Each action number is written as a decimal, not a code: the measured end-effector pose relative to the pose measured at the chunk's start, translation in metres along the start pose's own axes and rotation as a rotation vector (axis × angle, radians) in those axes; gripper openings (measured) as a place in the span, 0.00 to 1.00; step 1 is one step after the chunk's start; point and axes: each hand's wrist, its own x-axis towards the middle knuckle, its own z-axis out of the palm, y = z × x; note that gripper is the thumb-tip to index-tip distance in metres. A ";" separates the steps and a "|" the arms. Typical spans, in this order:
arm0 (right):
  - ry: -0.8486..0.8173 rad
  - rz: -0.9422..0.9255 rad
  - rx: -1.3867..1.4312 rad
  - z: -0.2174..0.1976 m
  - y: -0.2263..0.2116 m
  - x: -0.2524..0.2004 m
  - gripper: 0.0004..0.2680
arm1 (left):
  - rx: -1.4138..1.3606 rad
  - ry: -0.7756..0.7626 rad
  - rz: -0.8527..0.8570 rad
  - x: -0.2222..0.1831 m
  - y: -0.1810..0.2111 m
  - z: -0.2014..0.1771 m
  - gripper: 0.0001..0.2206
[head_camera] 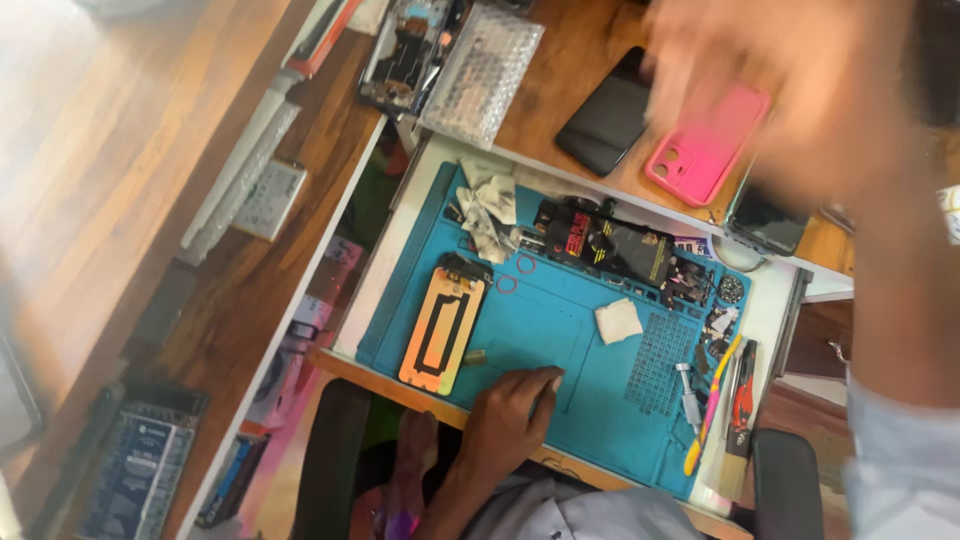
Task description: The person wipes the screen of a smartphone using a cloth, then disassembles a second device by removing internal components and placing them on a work surface.
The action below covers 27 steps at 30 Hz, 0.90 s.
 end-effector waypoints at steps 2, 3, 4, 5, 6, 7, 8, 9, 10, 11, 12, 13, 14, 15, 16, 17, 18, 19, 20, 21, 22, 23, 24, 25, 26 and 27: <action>-0.245 0.158 0.148 0.038 -0.013 -0.049 0.24 | -0.020 -0.005 -0.005 0.002 -0.001 -0.002 0.08; -0.441 0.425 0.172 0.056 -0.019 -0.073 0.24 | -0.035 0.000 0.012 0.003 -0.001 -0.003 0.08; -0.472 0.459 0.235 0.071 -0.022 -0.094 0.25 | -0.049 0.005 0.028 0.005 -0.001 -0.003 0.09; -0.505 0.495 0.298 0.085 -0.022 -0.115 0.26 | -0.053 -0.017 -0.024 0.006 0.000 -0.002 0.09; -0.473 0.622 0.297 0.098 -0.021 -0.134 0.25 | -0.056 -0.039 -0.075 0.007 0.001 -0.002 0.09; -0.438 0.750 0.295 0.111 -0.019 -0.151 0.25 | -0.060 -0.062 -0.126 0.008 0.001 -0.001 0.09; -0.345 0.803 0.344 0.124 -0.018 -0.169 0.23 | -0.054 -0.059 -0.134 0.009 0.002 0.000 0.09; -0.252 0.854 0.395 0.136 -0.017 -0.185 0.22 | -0.046 -0.057 -0.144 0.010 0.003 0.001 0.09; -0.156 0.903 0.446 0.147 -0.018 -0.201 0.20 | -0.038 -0.055 -0.154 0.011 0.004 0.002 0.09; -0.104 0.940 0.426 0.158 -0.018 -0.214 0.19 | -0.020 -0.071 -0.179 0.012 0.005 0.004 0.10; -0.052 0.976 0.407 0.170 -0.020 -0.223 0.18 | -0.002 -0.086 -0.203 0.013 0.007 0.004 0.11; -0.001 1.004 0.383 0.181 -0.019 -0.229 0.16 | 0.016 -0.092 -0.224 0.018 0.008 0.006 0.12; 0.090 0.951 0.322 0.195 -0.021 -0.232 0.16 | 0.018 -0.060 -0.231 0.023 0.009 0.005 0.12; 0.169 0.898 0.265 0.208 -0.026 -0.235 0.15 | 0.019 -0.024 -0.248 0.028 0.011 0.003 0.12; 0.248 0.844 0.209 0.217 -0.029 -0.237 0.15 | 0.020 0.013 -0.265 0.036 0.011 -0.001 0.12; 0.286 0.790 0.161 0.223 -0.030 -0.239 0.14 | 0.095 0.154 -0.141 0.050 0.010 -0.005 0.11; 0.324 0.735 0.113 0.227 -0.032 -0.240 0.13 | 0.173 0.293 -0.015 0.066 0.008 -0.011 0.11; 0.361 0.681 0.066 0.229 -0.033 -0.241 0.12 | 0.252 0.343 -0.033 0.082 0.006 -0.022 0.13; 0.358 0.693 0.077 0.230 -0.033 -0.242 0.12 | 0.278 0.496 0.144 0.102 0.003 -0.036 0.10; 0.359 0.705 0.081 0.229 -0.031 -0.243 0.11 | 0.221 0.578 -0.001 0.125 0.002 -0.047 0.11; 0.359 0.718 0.086 0.228 -0.028 -0.242 0.11 | 0.374 0.682 0.209 0.144 -0.001 -0.064 0.09; 0.361 0.710 0.098 0.228 -0.028 -0.243 0.11 | 0.392 0.727 0.237 0.167 -0.004 -0.080 0.08; 0.364 0.703 0.111 0.228 -0.027 -0.243 0.10 | 0.405 0.789 0.226 0.189 -0.008 -0.093 0.08; 0.367 0.698 0.118 0.228 -0.026 -0.244 0.10 | 0.488 0.802 0.251 0.214 -0.013 -0.108 0.09; 0.372 0.702 0.118 0.228 -0.026 -0.244 0.10 | 0.572 0.815 0.275 0.237 -0.019 -0.121 0.11; 0.376 0.708 0.120 0.226 -0.029 -0.241 0.10 | 0.609 0.795 0.258 0.255 -0.026 -0.132 0.15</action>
